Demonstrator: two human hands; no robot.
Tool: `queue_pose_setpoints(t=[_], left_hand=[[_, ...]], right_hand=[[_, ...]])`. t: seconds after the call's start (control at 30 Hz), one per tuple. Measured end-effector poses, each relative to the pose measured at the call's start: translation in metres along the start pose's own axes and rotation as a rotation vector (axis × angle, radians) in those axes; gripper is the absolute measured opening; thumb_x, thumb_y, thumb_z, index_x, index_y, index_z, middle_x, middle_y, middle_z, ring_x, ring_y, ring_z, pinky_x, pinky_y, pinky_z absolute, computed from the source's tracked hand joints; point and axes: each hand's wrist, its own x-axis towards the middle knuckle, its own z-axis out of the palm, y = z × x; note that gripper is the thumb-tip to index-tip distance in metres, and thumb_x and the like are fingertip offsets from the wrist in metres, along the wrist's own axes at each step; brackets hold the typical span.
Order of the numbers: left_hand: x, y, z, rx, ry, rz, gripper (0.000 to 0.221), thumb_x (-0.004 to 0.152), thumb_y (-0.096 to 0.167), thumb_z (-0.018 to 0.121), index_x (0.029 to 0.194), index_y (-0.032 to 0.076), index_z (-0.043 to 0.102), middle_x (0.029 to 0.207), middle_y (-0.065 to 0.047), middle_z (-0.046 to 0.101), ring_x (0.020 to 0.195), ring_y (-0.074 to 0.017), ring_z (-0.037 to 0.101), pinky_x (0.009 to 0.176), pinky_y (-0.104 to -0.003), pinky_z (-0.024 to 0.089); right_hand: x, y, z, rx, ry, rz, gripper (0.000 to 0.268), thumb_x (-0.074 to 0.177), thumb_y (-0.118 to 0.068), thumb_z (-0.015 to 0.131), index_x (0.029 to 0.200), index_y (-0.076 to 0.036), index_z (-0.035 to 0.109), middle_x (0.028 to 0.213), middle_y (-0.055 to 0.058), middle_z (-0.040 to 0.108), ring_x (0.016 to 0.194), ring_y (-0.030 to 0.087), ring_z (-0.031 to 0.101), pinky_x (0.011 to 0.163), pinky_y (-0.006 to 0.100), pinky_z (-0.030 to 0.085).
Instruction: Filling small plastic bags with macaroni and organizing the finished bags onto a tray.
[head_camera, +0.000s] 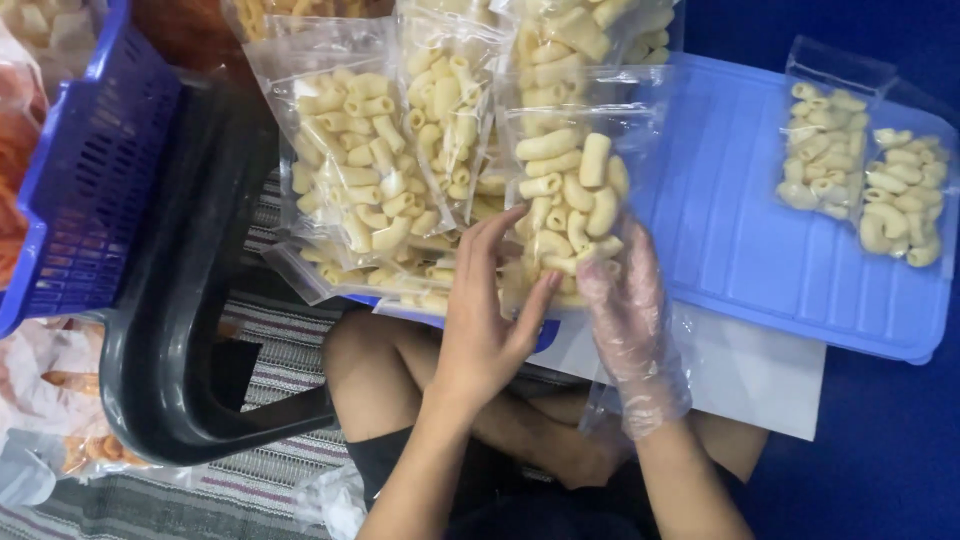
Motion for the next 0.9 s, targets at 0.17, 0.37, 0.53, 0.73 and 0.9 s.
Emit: queue_pose_setpoints(t=[0.17,0.37,0.53,0.73,0.9], left_hand=[[-0.001,0.019,0.041,-0.132,-0.108,-0.012,0.059,0.093,0.0,0.067,0.146,-0.004,0.042,0.134,-0.025,0.054,0.098,-0.0408,0.067,0.085,-0.049,0.055],[0.004,0.029,0.127,-0.288,-0.153,0.024,0.056,0.091,-0.014,0.062,0.145,-0.007,0.046,0.131,-0.028,0.056,0.108,-0.0461,0.068,0.09,-0.048,0.059],[0.031,0.017,0.214,-0.209,-0.268,0.123,0.056,0.093,-0.001,0.067,0.146,-0.003,0.049,0.135,-0.028,0.053,0.125,-0.0497,0.059,0.104,-0.056,0.052],[0.077,-0.007,0.296,0.23,-0.386,0.195,0.065,0.097,0.029,0.07,0.155,0.016,0.045,0.145,-0.009,0.051,0.135,-0.0319,0.041,0.111,-0.06,0.027],[0.087,-0.016,0.302,0.358,-0.419,0.188,0.066,0.098,0.04,0.066,0.156,0.017,0.044,0.151,-0.012,0.05,0.146,-0.0353,0.034,0.116,-0.066,0.014]], right_hand=[[-0.011,0.002,-0.043,-0.009,0.119,-0.001,0.096,0.092,-0.019,0.078,0.161,-0.007,0.013,0.152,0.033,0.038,0.139,0.041,0.047,0.112,0.045,0.05],[-0.006,0.016,-0.123,-0.589,0.515,-0.183,0.081,0.094,-0.039,0.081,0.157,-0.005,0.042,0.132,0.024,0.06,0.126,0.036,0.061,0.108,0.046,0.049],[0.021,0.009,-0.206,-0.854,0.449,-0.295,0.068,0.095,-0.024,0.085,0.149,0.004,0.054,0.125,0.031,0.056,0.119,0.051,0.058,0.1,0.058,0.049],[0.076,0.049,-0.292,-1.261,0.412,-0.436,0.069,0.093,-0.032,0.087,0.146,0.003,0.061,0.136,0.028,0.063,0.119,0.048,0.062,0.098,0.055,0.05],[0.093,0.045,-0.281,-1.313,0.386,-0.195,0.059,0.104,-0.042,0.067,0.15,-0.007,0.057,0.143,0.021,0.062,0.123,0.044,0.062,0.103,0.055,0.046]])
